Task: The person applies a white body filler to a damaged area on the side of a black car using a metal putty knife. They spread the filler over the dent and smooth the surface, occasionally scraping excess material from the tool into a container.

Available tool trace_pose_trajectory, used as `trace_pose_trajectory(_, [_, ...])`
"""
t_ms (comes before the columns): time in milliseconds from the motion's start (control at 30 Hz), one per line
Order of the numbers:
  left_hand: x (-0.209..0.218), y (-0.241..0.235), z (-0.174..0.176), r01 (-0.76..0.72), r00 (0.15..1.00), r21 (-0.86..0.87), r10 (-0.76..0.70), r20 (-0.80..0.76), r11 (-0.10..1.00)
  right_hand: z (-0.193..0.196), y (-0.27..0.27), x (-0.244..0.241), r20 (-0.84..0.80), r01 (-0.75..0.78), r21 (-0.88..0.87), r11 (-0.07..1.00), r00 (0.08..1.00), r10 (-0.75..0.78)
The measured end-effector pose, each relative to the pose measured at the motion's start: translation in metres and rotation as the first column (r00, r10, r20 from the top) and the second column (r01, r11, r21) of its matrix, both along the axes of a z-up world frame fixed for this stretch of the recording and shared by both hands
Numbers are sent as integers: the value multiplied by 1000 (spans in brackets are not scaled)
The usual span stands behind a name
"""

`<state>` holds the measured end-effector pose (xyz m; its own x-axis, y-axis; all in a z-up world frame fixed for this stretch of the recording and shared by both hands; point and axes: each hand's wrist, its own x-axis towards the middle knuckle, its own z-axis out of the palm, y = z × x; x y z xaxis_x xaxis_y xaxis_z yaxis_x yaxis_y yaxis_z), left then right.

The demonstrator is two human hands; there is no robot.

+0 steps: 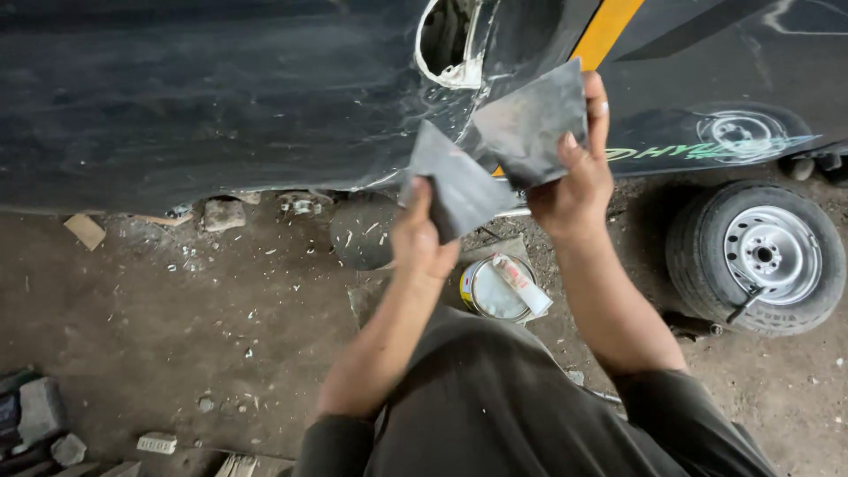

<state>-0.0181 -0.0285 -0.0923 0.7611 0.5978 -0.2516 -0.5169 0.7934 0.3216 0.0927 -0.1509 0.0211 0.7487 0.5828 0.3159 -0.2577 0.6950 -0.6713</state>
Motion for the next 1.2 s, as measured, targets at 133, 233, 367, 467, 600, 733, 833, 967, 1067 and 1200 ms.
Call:
trace_pose_trajectory(133, [9,-29,6,-100,994,0,99,-42,995,-21,0,-19,4,-33,-25,999,999,34])
trace_pose_trajectory(233, [9,-22,2,-88,994,-64,84,-70,994,-48,-7,-21,82,-170,-25,985,982,172])
trace_pose_trajectory(367, [3,16,-19,-288,925,458,368,-95,841,-86,-21,-24,-46,-310,-148,939,951,307])
trace_pose_trajectory(467, [-5,43,-1,-302,885,654,459,-78,694,-106,-23,-33,-3,-368,-249,896,925,380])
trace_pose_trajectory(600, [-15,51,78,-393,910,416,413,46,820,-87,-19,-34,79,-393,-240,888,903,422])
trace_pose_trajectory(733, [-20,24,54,-290,957,430,267,115,855,-28,-3,-27,-10,-263,80,962,964,264])
trace_pose_trajectory(833, [-12,-7,27,-153,962,262,203,-180,953,-14,0,-31,-118,-98,111,989,987,111])
trace_pose_trajectory(967, [-6,-19,4,-115,969,203,155,-192,972,-33,1,-36,54,-40,-25,999,998,42])
trace_pose_trajectory(1067, [-7,-19,13,-117,972,231,159,-171,966,-48,-1,-44,63,-154,-4,988,986,154])
trace_pose_trajectory(1200, [1,-8,22,-126,961,211,172,-217,969,-64,-8,-49,-8,-242,-10,970,970,242])
